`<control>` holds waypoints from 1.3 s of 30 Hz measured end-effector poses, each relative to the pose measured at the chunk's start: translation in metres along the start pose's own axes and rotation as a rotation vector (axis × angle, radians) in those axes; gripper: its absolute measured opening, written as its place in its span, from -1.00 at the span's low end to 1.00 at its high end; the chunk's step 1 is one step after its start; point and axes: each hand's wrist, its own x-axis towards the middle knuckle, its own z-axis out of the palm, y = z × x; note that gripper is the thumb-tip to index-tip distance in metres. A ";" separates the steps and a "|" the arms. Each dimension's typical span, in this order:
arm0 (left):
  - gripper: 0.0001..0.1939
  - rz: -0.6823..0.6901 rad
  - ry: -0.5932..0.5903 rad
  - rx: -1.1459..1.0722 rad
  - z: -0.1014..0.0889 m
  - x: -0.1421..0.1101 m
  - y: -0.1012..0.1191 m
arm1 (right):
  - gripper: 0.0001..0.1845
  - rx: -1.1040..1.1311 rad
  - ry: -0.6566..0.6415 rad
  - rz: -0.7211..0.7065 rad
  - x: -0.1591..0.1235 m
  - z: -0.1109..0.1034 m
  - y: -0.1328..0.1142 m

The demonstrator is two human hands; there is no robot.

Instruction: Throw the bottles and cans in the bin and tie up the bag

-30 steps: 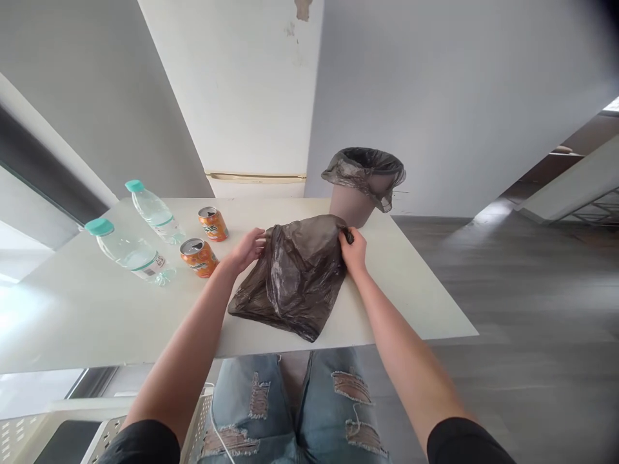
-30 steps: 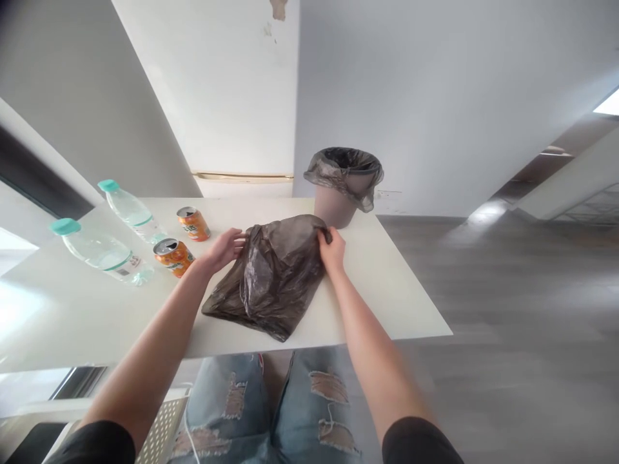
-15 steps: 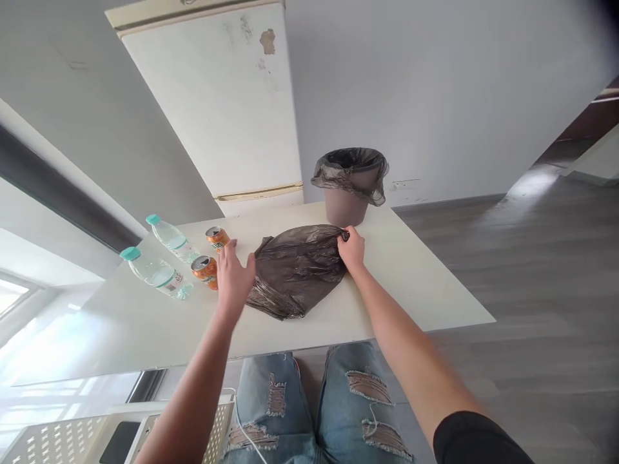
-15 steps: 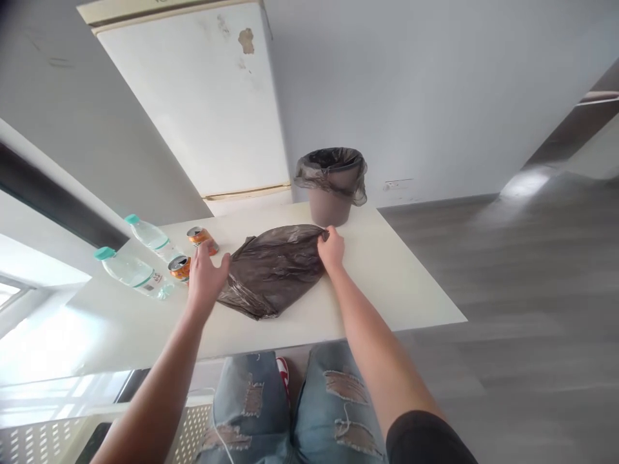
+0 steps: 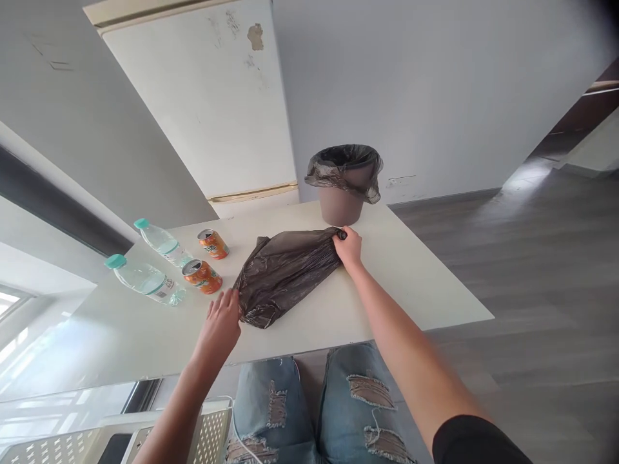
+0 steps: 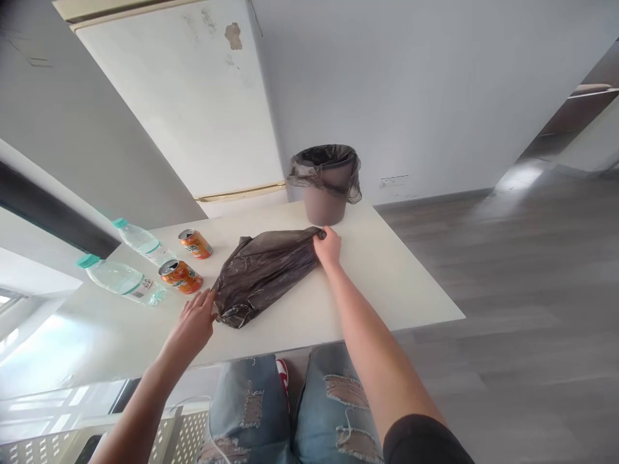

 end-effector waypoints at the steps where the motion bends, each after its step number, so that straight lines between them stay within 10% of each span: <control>1: -0.49 0.021 0.087 -0.009 -0.008 0.004 0.012 | -0.93 0.007 0.004 0.000 0.000 0.000 0.000; 5: -0.46 0.238 0.302 -0.165 -0.021 0.055 0.113 | -0.72 0.042 -0.059 -0.046 -0.003 -0.002 -0.003; 9: -0.18 0.423 0.084 -0.208 0.007 0.132 0.206 | -0.72 -0.026 -0.177 -0.122 -0.002 -0.002 -0.005; 12: 0.02 0.474 -0.052 -0.224 0.039 0.170 0.226 | -0.65 -0.149 -0.234 -0.131 0.003 0.000 -0.005; 19: 0.03 0.489 -0.191 -0.179 0.084 0.183 0.174 | -0.63 -0.484 -0.310 -0.111 -0.001 0.003 -0.009; 30: -0.07 0.148 -0.136 -0.025 0.075 0.191 0.033 | -0.62 -0.715 -0.200 0.068 -0.006 -0.014 -0.017; 39: -0.14 0.032 -0.130 -0.057 0.073 0.194 0.001 | -0.61 -0.691 0.023 0.273 0.003 -0.036 -0.002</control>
